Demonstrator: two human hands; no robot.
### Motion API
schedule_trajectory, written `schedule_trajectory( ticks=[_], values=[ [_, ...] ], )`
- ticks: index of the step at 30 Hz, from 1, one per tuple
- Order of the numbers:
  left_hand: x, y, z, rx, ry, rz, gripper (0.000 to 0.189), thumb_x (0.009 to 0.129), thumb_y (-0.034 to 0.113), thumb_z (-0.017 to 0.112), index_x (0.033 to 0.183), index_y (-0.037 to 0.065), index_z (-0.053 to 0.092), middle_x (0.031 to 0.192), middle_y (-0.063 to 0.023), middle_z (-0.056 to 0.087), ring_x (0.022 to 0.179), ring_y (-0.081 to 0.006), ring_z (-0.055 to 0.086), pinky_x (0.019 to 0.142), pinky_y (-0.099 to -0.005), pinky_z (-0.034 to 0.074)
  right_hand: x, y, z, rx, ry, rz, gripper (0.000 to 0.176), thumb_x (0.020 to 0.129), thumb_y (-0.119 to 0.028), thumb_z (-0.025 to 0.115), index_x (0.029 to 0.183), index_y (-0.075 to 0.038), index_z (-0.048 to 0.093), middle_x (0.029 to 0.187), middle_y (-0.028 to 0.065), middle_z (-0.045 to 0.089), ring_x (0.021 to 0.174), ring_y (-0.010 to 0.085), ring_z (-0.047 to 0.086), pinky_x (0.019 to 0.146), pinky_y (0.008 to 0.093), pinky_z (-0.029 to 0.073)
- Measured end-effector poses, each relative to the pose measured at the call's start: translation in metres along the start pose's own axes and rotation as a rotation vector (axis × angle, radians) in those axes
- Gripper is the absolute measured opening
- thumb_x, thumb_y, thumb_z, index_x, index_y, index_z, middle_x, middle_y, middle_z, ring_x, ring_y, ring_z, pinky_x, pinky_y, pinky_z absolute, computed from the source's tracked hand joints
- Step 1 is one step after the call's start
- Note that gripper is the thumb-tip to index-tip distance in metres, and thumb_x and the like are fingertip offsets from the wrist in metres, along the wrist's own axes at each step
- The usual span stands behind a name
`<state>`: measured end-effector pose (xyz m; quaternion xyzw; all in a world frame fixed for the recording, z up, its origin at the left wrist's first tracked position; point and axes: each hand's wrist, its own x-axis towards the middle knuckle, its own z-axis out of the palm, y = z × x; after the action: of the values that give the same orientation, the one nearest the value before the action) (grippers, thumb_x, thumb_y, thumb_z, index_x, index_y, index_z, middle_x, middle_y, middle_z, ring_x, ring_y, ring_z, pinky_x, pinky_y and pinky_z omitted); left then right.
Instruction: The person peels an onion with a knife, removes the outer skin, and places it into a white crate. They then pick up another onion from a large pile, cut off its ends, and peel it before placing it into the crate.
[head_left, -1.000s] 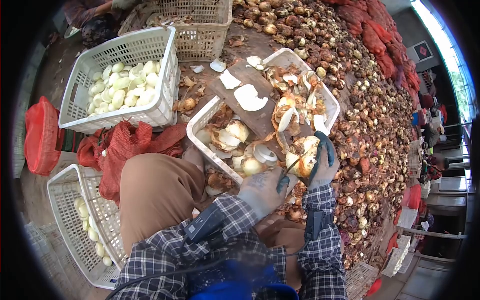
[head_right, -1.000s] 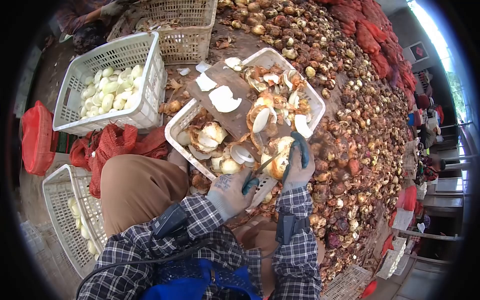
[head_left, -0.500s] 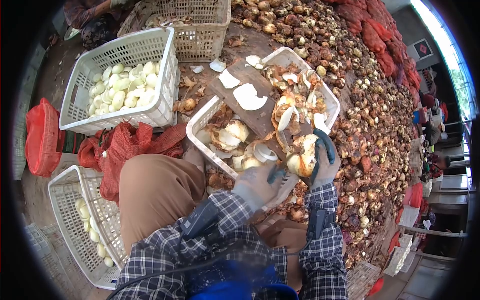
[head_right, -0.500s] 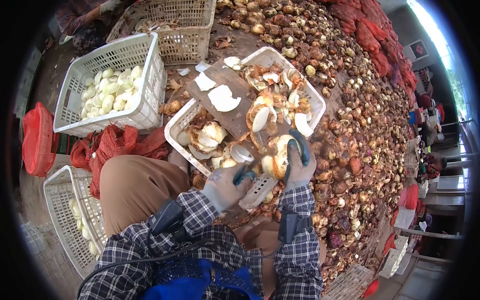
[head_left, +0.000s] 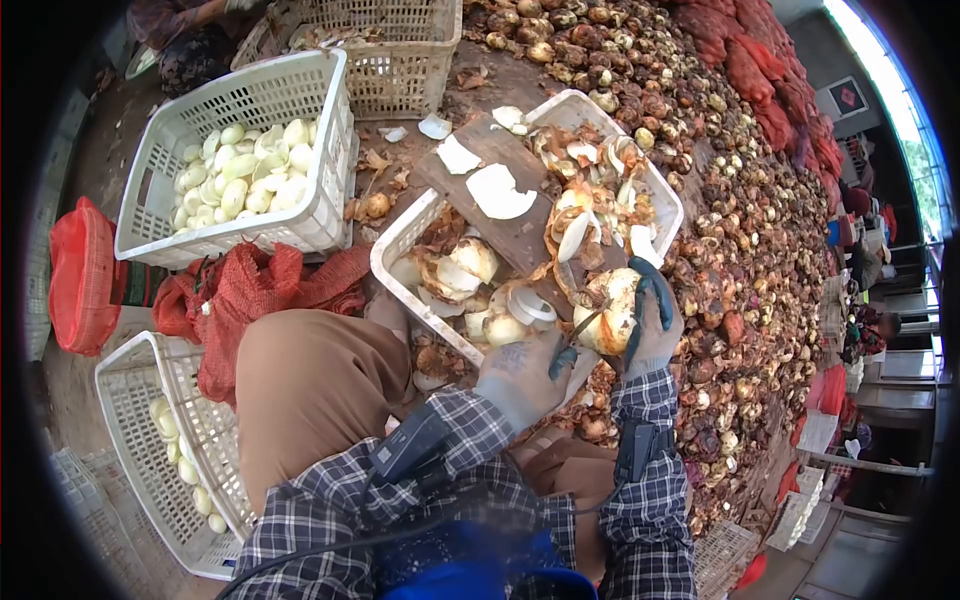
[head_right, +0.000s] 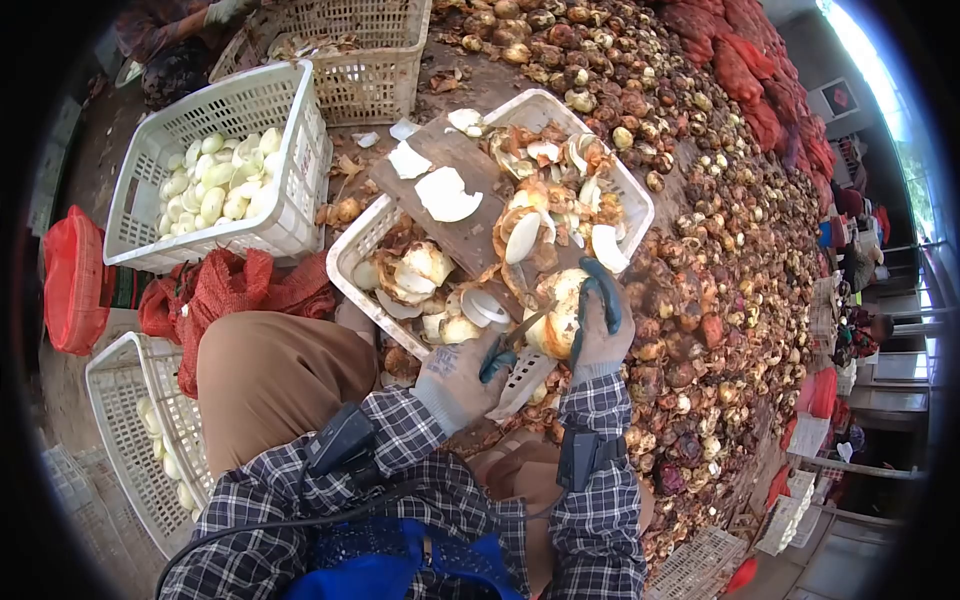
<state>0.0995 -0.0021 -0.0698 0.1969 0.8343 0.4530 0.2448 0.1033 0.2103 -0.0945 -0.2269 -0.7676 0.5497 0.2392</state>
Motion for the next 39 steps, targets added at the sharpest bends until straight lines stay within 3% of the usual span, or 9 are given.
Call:
schedule_trajectory(
  ticks=[6, 18, 21, 26, 32, 36, 39],
  values=[
    [-0.001, 0.000, -0.002, -0.040, 0.003, 0.036, 0.037, 0.088, 0.026, 0.055, 0.118, 0.005, 0.052, 0.091, -0.0222, 0.064, 0.082, -0.0379, 0.063, 0.074, -0.0441, 0.050, 0.001, 0.003, -0.003, 0.000, -0.022, -0.044, 0.032, 0.088, -0.013, 0.057, 0.116, 0.002, 0.060, 0.109, 0.0123, 0.064, 0.100, 0.0191, 0.060, 0.090, 0.0322, 0.046],
    [-0.007, 0.012, -0.007, 0.013, -0.016, -0.006, 0.027, 0.086, 0.026, 0.057, 0.101, 0.004, 0.053, 0.082, -0.0203, 0.063, 0.081, -0.0366, 0.063, 0.072, -0.0451, 0.050, 0.000, 0.007, -0.005, -0.008, -0.001, -0.021, 0.033, 0.087, -0.011, 0.058, 0.118, 0.002, 0.059, 0.107, 0.0117, 0.064, 0.096, 0.0190, 0.061, 0.087, 0.0318, 0.047],
    [-0.011, 0.009, 0.003, -0.022, 0.124, 0.020, 0.026, 0.086, 0.026, 0.057, 0.098, 0.004, 0.052, 0.082, -0.0205, 0.063, 0.081, -0.0365, 0.063, 0.072, -0.0453, 0.050, -0.002, 0.002, -0.003, -0.038, -0.004, -0.047, 0.033, 0.087, -0.011, 0.058, 0.118, 0.002, 0.060, 0.108, 0.0119, 0.064, 0.098, 0.0188, 0.061, 0.087, 0.0315, 0.047],
    [-0.006, 0.011, -0.006, -0.024, -0.040, -0.033, 0.029, 0.086, 0.026, 0.057, 0.102, 0.001, 0.052, 0.083, -0.0218, 0.062, 0.081, -0.0373, 0.063, 0.072, -0.0454, 0.050, -0.005, -0.008, 0.001, -0.029, -0.012, -0.026, 0.033, 0.086, -0.012, 0.058, 0.117, 0.001, 0.061, 0.112, 0.0130, 0.063, 0.104, 0.0205, 0.059, 0.092, 0.0333, 0.046],
    [-0.001, 0.013, -0.019, -0.037, -0.126, -0.042, 0.029, 0.086, 0.024, 0.056, 0.104, 0.000, 0.055, 0.082, -0.0233, 0.062, 0.082, -0.0377, 0.063, 0.073, -0.0446, 0.050, -0.013, -0.025, 0.006, -0.097, -0.079, -0.136, 0.038, 0.080, -0.017, 0.064, 0.114, -0.001, 0.063, 0.115, 0.0138, 0.063, 0.113, 0.0258, 0.056, 0.099, 0.0386, 0.042],
    [0.007, 0.008, -0.020, -0.094, -0.199, -0.076, 0.029, 0.086, 0.023, 0.056, 0.103, -0.001, 0.056, 0.082, -0.0239, 0.063, 0.082, -0.0378, 0.063, 0.073, -0.0439, 0.050, -0.010, -0.027, 0.008, -0.297, -0.133, -0.331, 0.040, 0.075, -0.018, 0.068, 0.112, -0.003, 0.065, 0.116, 0.0153, 0.062, 0.113, 0.0289, 0.056, 0.100, 0.0399, 0.040],
    [0.005, 0.005, -0.018, -0.066, -0.143, -0.026, 0.030, 0.086, 0.022, 0.056, 0.103, -0.001, 0.056, 0.082, -0.0242, 0.063, 0.081, -0.0380, 0.063, 0.073, -0.0444, 0.050, -0.010, -0.035, 0.011, -0.399, -0.189, -0.426, 0.041, 0.073, -0.017, 0.069, 0.112, -0.004, 0.065, 0.115, 0.0151, 0.063, 0.114, 0.0290, 0.055, 0.100, 0.0401, 0.040]
  ],
)
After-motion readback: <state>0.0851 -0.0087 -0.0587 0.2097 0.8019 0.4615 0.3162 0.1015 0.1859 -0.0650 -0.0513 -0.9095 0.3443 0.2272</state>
